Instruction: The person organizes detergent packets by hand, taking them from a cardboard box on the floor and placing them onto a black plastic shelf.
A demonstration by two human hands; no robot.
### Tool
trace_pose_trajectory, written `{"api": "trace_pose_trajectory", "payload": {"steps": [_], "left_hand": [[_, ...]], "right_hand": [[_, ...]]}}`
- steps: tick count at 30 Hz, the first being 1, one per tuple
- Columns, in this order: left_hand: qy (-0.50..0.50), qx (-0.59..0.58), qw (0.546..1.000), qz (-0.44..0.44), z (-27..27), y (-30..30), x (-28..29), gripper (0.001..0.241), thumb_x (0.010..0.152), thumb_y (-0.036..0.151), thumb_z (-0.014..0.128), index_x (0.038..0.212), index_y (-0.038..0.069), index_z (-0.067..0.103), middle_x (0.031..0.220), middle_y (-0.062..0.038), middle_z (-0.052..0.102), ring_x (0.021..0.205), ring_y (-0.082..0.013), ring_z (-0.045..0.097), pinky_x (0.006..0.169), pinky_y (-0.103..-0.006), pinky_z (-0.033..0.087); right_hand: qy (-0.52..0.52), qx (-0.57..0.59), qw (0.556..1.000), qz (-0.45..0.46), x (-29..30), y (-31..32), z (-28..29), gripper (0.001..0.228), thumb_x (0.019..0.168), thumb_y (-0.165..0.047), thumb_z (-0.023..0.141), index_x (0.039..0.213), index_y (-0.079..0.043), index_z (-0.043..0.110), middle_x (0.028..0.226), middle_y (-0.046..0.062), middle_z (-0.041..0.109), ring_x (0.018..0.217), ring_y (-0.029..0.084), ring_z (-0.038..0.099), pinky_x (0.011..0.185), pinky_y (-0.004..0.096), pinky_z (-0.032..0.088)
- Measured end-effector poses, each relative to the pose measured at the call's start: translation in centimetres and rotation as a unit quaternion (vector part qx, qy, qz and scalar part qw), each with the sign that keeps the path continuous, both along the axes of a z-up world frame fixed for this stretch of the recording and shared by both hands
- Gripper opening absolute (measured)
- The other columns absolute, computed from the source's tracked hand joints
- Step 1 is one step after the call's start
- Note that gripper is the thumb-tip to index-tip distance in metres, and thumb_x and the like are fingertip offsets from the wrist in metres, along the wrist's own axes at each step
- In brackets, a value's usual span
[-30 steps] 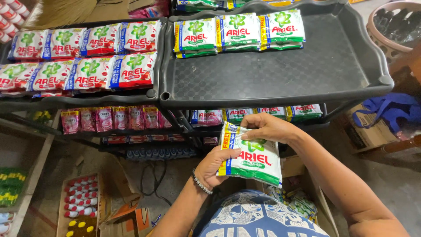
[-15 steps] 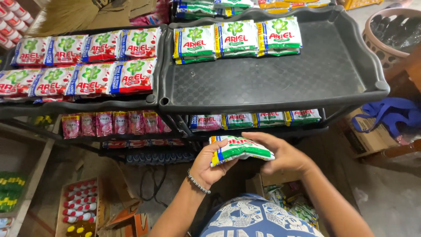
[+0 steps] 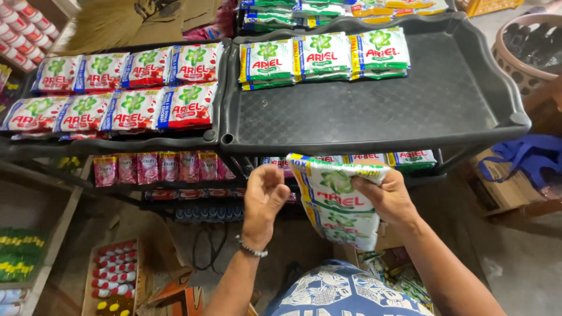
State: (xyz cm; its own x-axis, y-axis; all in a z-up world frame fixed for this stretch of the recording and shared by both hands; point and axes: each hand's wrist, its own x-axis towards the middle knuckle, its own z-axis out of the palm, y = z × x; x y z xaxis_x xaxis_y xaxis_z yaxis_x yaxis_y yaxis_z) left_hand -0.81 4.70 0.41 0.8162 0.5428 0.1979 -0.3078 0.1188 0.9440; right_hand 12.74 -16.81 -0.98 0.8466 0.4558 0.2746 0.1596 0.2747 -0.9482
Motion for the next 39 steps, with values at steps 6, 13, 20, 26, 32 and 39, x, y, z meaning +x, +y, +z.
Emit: {"api": "trace_pose_trajectory", "payload": {"steps": [6,13,20,26,32,39], "left_hand": [[-0.034,0.03,0.968,-0.247,1.7,-0.7,0.8,0.082,0.077,0.037,0.088,0.144,0.007,0.051,0.112,-0.006,0.067,0.103,-0.011,0.06,0.097,-0.0332,0.051],[-0.021,0.024,0.976,-0.216,-3.7,-0.8,1.8,0.017,0.09,0.006,0.076,0.106,0.0,0.071,0.083,-0.012,0.072,0.072,-0.0159,0.068,0.068,-0.0324,0.057],[-0.061,0.041,0.972,-0.222,0.1,-2.3,0.5,0.01,0.093,0.003,0.071,0.103,0.0,0.071,0.082,-0.01,0.071,0.074,-0.0126,0.065,0.068,-0.0296,0.055],[-0.087,0.024,0.965,-0.247,1.7,-1.6,-0.1,0.029,0.088,0.003,0.072,0.115,-0.002,0.066,0.095,-0.015,0.073,0.084,-0.0167,0.067,0.076,-0.0333,0.057],[-0.144,0.263,0.951,-0.072,9.7,-1.4,-0.9,0.044,0.088,0.032,0.078,0.12,0.005,0.068,0.114,-0.017,0.069,0.112,-0.0341,0.065,0.103,-0.0509,0.048],[-0.095,0.505,0.858,-0.004,10.4,-2.5,-1.1,0.026,0.089,0.022,0.079,0.111,0.008,0.074,0.106,-0.008,0.073,0.109,-0.0327,0.072,0.107,-0.0545,0.039]], "right_hand": [[-0.012,0.007,0.999,0.047,-1.3,-0.6,2.1,0.023,0.083,-0.008,0.079,0.103,0.002,0.075,0.079,0.014,0.074,0.073,0.015,0.068,0.071,0.032,0.058],[0.011,0.03,0.999,0.024,-1.7,-0.9,3.5,0.025,0.085,-0.004,0.076,0.108,0.003,0.072,0.081,0.015,0.073,0.074,0.017,0.071,0.073,0.034,0.061],[0.008,0.066,0.998,0.012,-3.1,-0.6,4.0,0.023,0.089,-0.006,0.072,0.107,0.008,0.071,0.072,0.017,0.072,0.065,0.016,0.072,0.064,0.033,0.062],[0.026,0.087,0.996,0.01,-3.6,0.0,4.6,0.02,0.088,-0.004,0.071,0.103,0.009,0.07,0.068,0.019,0.072,0.062,0.018,0.074,0.06,0.033,0.063],[-0.075,-0.014,0.997,-0.018,-4.7,0.1,6.6,0.018,0.088,-0.007,0.075,0.103,0.001,0.078,0.078,0.012,0.071,0.072,0.01,0.062,0.069,0.028,0.055],[-0.157,-0.076,0.985,-0.015,-4.8,-0.7,6.8,0.018,0.089,-0.01,0.074,0.106,-0.005,0.08,0.077,0.01,0.072,0.074,0.01,0.063,0.069,0.032,0.056]]}}
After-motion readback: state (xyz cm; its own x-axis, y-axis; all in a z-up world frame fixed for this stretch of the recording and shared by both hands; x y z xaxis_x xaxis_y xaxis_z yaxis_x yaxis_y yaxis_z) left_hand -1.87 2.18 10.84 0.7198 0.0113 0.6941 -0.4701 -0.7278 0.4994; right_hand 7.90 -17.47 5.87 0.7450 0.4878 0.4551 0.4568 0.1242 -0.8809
